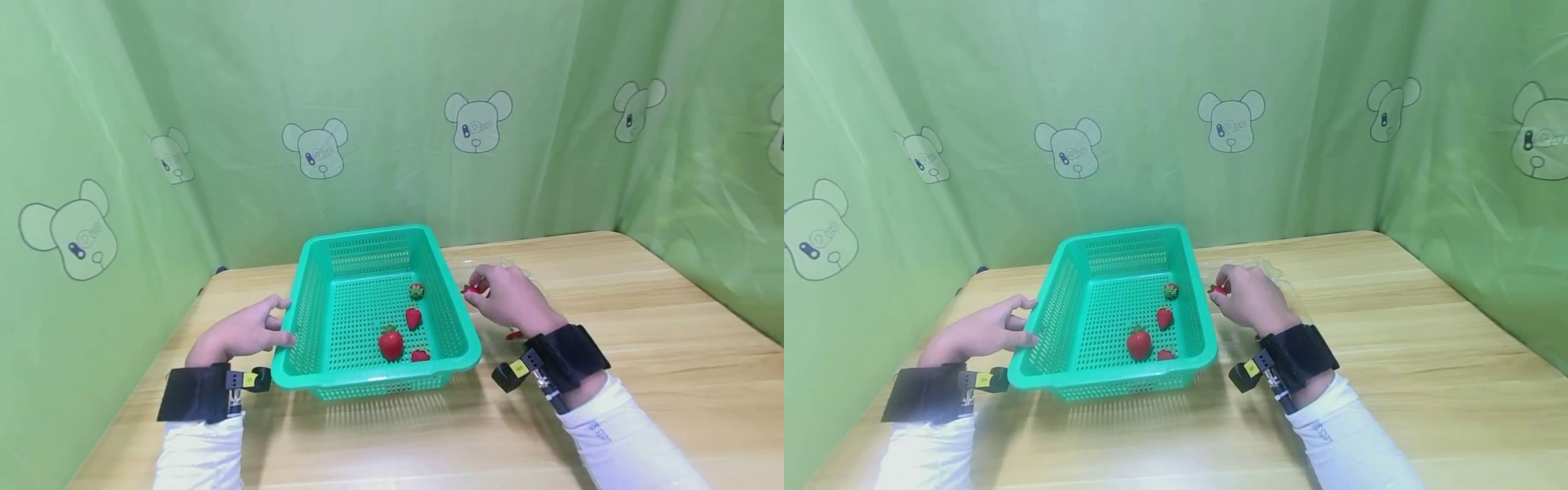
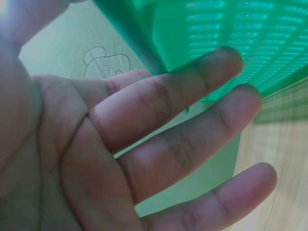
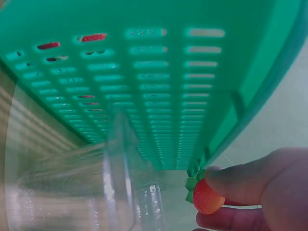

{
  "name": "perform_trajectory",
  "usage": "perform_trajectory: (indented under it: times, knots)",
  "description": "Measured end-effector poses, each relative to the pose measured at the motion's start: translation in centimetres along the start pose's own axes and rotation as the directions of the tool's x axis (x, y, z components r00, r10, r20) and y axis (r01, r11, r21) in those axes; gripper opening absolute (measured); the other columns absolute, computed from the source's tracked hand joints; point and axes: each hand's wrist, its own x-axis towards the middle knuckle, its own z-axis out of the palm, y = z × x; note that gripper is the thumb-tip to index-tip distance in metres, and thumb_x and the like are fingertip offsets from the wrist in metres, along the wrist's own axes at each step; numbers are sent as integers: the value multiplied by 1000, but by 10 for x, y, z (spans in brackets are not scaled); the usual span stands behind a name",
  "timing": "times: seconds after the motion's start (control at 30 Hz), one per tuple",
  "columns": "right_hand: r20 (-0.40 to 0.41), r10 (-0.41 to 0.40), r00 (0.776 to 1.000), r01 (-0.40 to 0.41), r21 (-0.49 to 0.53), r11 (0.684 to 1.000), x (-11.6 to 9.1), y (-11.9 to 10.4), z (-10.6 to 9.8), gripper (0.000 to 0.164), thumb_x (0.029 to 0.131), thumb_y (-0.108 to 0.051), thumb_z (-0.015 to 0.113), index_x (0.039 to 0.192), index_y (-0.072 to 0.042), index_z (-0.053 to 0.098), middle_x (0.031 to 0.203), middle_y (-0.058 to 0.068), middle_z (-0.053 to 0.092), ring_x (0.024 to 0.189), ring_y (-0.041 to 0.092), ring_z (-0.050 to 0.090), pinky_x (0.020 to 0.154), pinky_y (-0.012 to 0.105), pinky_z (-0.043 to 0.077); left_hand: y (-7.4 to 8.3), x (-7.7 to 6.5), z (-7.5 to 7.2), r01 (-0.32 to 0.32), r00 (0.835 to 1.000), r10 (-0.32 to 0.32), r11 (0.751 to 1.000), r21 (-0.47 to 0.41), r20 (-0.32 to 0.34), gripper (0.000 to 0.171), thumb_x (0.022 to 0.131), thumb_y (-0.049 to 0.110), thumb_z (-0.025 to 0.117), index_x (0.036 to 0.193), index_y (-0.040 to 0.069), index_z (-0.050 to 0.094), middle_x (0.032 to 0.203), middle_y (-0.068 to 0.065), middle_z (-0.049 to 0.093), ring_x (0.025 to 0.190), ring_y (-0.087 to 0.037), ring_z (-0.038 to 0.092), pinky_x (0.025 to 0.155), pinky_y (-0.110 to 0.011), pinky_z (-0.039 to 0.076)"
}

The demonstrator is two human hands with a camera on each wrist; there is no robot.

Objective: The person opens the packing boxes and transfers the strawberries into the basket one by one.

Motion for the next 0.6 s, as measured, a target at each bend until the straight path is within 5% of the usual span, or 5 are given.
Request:
perform_trajectory:
  times: [0.6]
  knots:
    - [-12,10,1000,-10,24,1000,-4,-7,-11,19,88,-17,65,98,-2,63,88,15,69,75,26,63,62,41,53,3,-2,0,6,1000,-6,1000,17,-14,61,85,12,65,133,-4,30,117,-26,63,104,-34,62,91,-56,46]
